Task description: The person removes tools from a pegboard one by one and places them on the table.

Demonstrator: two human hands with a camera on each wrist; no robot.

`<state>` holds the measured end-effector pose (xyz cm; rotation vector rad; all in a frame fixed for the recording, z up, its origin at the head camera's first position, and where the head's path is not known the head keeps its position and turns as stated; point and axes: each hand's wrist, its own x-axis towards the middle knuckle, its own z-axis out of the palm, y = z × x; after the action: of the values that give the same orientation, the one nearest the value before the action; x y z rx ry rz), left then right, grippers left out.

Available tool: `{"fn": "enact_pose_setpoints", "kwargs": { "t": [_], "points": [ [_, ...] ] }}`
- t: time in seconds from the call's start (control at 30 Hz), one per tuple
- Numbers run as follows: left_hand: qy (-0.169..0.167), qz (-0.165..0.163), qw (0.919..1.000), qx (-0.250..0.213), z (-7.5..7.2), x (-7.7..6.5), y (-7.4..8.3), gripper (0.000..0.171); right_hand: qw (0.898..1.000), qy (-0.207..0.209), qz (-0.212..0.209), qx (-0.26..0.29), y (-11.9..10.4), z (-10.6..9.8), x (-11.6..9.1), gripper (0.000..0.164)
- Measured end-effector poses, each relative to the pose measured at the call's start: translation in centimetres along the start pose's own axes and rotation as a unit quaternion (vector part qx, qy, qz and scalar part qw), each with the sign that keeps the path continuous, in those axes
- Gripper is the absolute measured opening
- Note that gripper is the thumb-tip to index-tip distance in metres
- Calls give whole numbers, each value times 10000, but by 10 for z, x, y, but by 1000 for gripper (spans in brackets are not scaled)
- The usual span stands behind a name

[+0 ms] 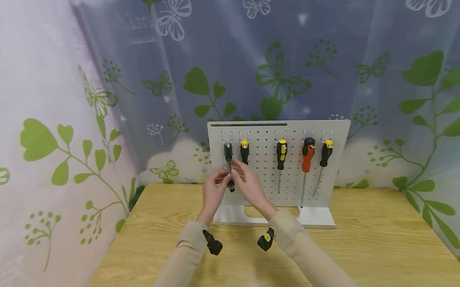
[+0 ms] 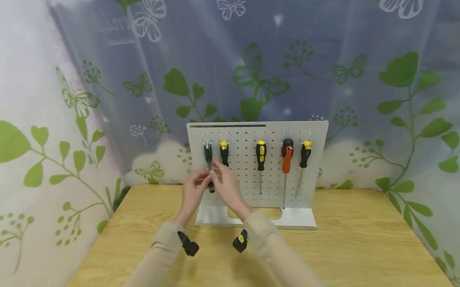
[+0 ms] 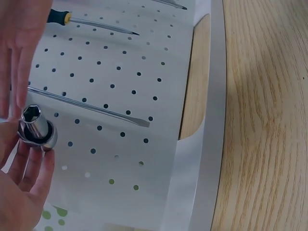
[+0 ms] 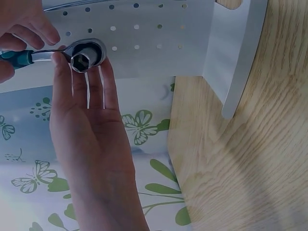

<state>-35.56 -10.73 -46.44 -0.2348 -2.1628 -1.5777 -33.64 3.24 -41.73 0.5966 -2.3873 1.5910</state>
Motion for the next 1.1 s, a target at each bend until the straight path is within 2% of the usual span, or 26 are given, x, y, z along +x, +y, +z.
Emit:
{"fn": "enact_pose_setpoints", "kwargs": {
  "t": [0.17, 0.4, 0.63, 0.9, 1.1],
  "points": [
    [-101, -140, 9997, -195, -3, -1, 1, 23, 9998, 184, 101, -33, 1, 6, 8, 46],
    [-364, -446, 9967, -571, -7, -5, 6, 24, 9977, 564, 241, 303, -2, 9, 19, 42],
    [-458, -531, 9946, -768, -12, -8, 11, 24, 9942, 967, 301, 356, -8, 14, 25, 40],
    [-468, -787, 9925, -815, -14, -12, 13, 29, 9934, 1006, 308, 459, -13, 14, 25, 38],
    [-510, -862, 9909, -894, -16, -14, 17, 30, 9940, 989, 283, 358, -17, 12, 21, 39]
  ]
}}
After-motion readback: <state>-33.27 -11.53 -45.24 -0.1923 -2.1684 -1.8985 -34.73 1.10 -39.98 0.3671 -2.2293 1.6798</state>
